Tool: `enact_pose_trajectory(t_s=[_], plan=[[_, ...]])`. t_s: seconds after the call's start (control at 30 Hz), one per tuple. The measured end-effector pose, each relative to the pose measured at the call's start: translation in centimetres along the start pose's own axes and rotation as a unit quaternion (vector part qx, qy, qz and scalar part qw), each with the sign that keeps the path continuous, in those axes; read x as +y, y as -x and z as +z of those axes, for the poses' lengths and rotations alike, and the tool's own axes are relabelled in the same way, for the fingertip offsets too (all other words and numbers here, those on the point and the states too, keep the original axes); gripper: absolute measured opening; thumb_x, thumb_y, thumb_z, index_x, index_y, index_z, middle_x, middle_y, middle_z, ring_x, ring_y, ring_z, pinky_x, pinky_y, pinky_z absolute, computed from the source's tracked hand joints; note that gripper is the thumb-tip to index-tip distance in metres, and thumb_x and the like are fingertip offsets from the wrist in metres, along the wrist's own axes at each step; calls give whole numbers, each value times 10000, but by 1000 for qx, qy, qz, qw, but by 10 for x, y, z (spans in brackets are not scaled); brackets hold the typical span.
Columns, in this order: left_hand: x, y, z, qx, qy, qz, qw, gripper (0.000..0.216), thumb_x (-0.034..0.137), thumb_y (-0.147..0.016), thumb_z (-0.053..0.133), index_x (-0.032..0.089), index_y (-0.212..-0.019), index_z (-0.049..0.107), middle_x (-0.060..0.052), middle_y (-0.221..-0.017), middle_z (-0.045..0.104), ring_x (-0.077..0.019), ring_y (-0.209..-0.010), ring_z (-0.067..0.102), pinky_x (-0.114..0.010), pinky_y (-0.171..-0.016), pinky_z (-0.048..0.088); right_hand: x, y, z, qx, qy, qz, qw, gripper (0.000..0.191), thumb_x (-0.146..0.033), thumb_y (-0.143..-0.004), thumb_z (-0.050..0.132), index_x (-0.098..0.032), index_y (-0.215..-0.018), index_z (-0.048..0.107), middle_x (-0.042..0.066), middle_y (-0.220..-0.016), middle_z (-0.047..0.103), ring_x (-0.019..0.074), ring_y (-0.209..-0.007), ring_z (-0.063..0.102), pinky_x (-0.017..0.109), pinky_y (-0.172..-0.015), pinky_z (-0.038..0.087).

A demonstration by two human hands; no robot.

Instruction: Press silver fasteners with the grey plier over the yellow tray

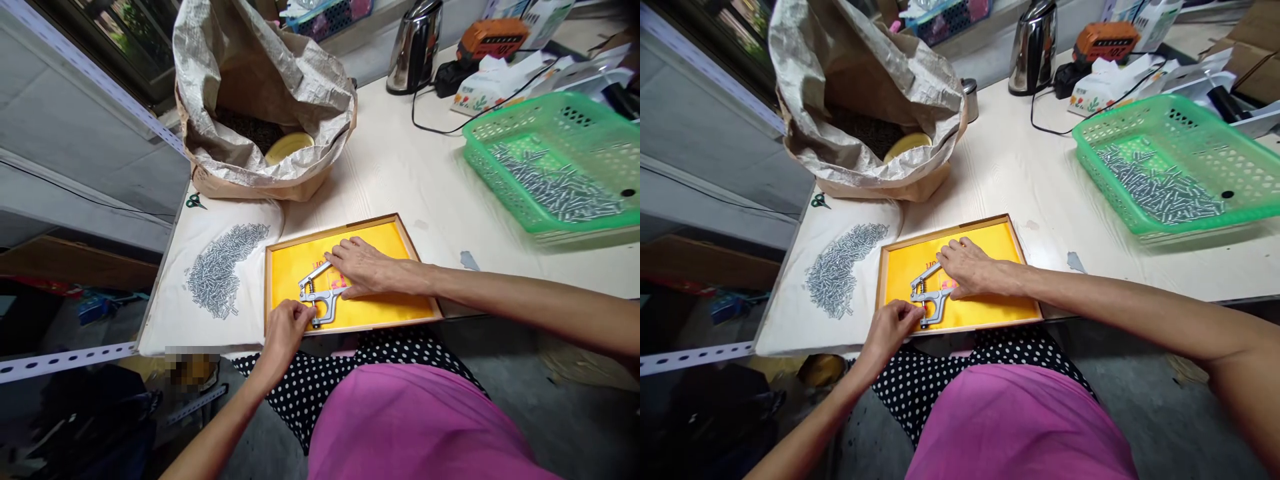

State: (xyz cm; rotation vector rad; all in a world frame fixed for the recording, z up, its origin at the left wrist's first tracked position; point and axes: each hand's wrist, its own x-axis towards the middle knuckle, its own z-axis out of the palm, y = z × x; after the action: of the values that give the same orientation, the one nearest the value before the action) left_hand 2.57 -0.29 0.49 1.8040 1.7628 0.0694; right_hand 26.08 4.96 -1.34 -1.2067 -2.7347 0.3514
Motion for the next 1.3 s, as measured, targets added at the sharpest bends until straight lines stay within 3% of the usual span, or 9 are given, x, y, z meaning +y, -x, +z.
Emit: enact_pose_trajectory(t_s=[0.1, 0.23, 0.47, 0.7, 0.83, 0.93, 1.07, 1.17, 1.3], plan=[[14, 1, 9, 128, -91, 162, 974, 435, 400, -839, 684, 121, -1172, 662, -156, -1169, 652, -306, -1098, 580, -436, -959, 475, -8, 9, 4, 31, -20, 2, 999, 440, -334, -845, 695, -97, -1195, 571, 160, -1118, 612, 283, -1001, 506, 402, -821, 425], [34, -22, 20, 103, -161, 281, 941, 737, 345, -810, 729, 88, -1429, 424, -212, -1363, 550, -342, -1221, 510, -506, -1054, 440, -11, 14, 12, 49, -30, 17, 998, 522, -220, -814, 686, -86, -1288, 514, 179, -1171, 599, 293, -1043, 512, 427, -852, 455], [42, -35, 18, 34, -215, 264, 940, 420, 299, -889, 650, 132, -1262, 557, -141, -1148, 642, -307, -1083, 548, -459, -929, 506, -15, 18, 20, 35, -7, 47, 998, 225, -156, -930, 524, -122, -1144, 587, 148, -1065, 644, 259, -981, 560, 388, -827, 485], [38, -35, 20, 13, -218, 268, 938, 174, 302, -934, 618, 166, -1038, 649, -102, -1008, 676, -275, -1012, 579, -412, -879, 524, -22, 21, 21, -18, -20, 45, 999, 230, -146, -1002, 421, -145, -1081, 637, 109, -1008, 669, 227, -945, 589, 341, -777, 487], [36, -26, 28, 81, -198, 265, 940, 314, 321, -914, 655, 148, -1172, 607, -133, -1143, 653, -282, -1077, 578, -428, -921, 526, -11, 21, 22, 22, -24, 31, 999, 254, -219, -968, 531, -118, -1181, 626, 169, -1096, 664, 275, -1001, 583, 408, -846, 491], [33, -15, 39, 164, -210, 283, 921, 265, 264, -942, 612, 148, -1180, 601, -158, -1305, 579, -276, -1192, 533, -421, -996, 496, 9, 17, 25, 59, -71, -26, 995, 558, -435, -902, 652, -82, -1321, 545, 201, -1173, 630, 300, -1026, 565, 429, -881, 484], [34, -6, 52, 109, -264, 328, 901, 164, 208, -992, 491, 169, -968, 649, -80, -1016, 660, -231, -995, 578, -354, -871, 521, 29, 5, 31, 78, -67, -32, 994, 273, -242, -994, 456, -146, -1192, 618, 126, -1034, 646, 243, -926, 560, 357, -814, 461], [36, -3, 56, 82, -242, 341, 905, 219, 187, -1004, 451, 174, -909, 649, -53, -898, 653, -213, -912, 573, -330, -802, 514, 33, -4, 32, 119, -32, -14, 992, 261, -135, -972, 406, -165, -1048, 654, 114, -956, 639, 250, -904, 534, 361, -783, 446], [19, -13, 26, 160, -154, 341, 913, 242, 244, -1020, 443, 195, -979, 676, -67, -959, 660, -199, -919, 575, -325, -822, 505, 40, -4, 31, 131, -91, -31, 987, 251, -160, -987, 397, -174, -1025, 645, 112, -966, 633, 248, -918, 525, 368, -785, 460]])
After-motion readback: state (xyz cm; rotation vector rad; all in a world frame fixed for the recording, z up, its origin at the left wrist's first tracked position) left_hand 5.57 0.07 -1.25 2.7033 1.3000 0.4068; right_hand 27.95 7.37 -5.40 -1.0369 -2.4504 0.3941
